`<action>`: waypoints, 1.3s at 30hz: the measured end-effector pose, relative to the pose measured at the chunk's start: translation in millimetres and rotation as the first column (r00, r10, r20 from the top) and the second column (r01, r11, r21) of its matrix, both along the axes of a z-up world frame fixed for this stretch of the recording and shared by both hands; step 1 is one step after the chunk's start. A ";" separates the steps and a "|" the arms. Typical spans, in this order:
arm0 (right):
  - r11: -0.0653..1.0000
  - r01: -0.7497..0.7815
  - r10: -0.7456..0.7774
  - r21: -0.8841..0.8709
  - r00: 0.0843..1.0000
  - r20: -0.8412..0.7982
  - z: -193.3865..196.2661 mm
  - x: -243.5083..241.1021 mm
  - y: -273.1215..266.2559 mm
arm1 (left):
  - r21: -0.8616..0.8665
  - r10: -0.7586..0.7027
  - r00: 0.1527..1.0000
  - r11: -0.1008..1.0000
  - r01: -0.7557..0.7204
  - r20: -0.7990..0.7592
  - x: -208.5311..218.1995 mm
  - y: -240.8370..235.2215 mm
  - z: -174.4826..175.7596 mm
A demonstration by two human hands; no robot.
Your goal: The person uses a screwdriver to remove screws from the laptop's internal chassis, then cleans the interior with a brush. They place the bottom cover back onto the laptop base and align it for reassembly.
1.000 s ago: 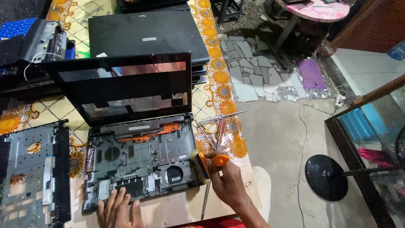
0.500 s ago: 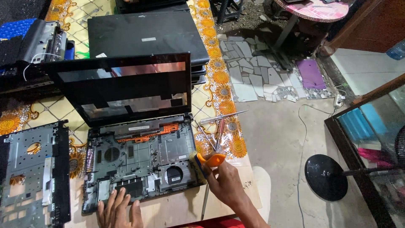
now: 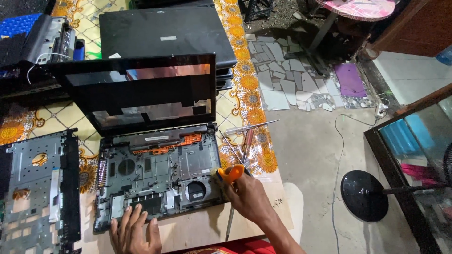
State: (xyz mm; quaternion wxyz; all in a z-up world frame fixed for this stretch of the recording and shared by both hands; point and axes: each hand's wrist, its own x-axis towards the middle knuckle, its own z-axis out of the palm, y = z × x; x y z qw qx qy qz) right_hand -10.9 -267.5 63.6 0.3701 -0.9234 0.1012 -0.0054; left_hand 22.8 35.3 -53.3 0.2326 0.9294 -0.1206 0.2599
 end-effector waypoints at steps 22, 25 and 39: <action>0.872 0.082 0.104 0.482 0.932 -0.346 12.3 -20.5 -24.8 | -0.019 -0.120 0.993 0.993 0.121 0.010 -6.8 -1.6 31.1; 0.857 0.075 -0.022 0.510 0.994 -0.109 9.8 -11.2 -30.9 | -0.019 -0.117 0.993 0.993 0.117 0.021 -4.6 -5.2 30.7; 0.972 -0.088 0.050 0.220 0.983 0.175 -1.6 52.8 0.3 | -0.058 -0.163 0.984 0.984 0.167 0.066 -2.7 -1.4 26.8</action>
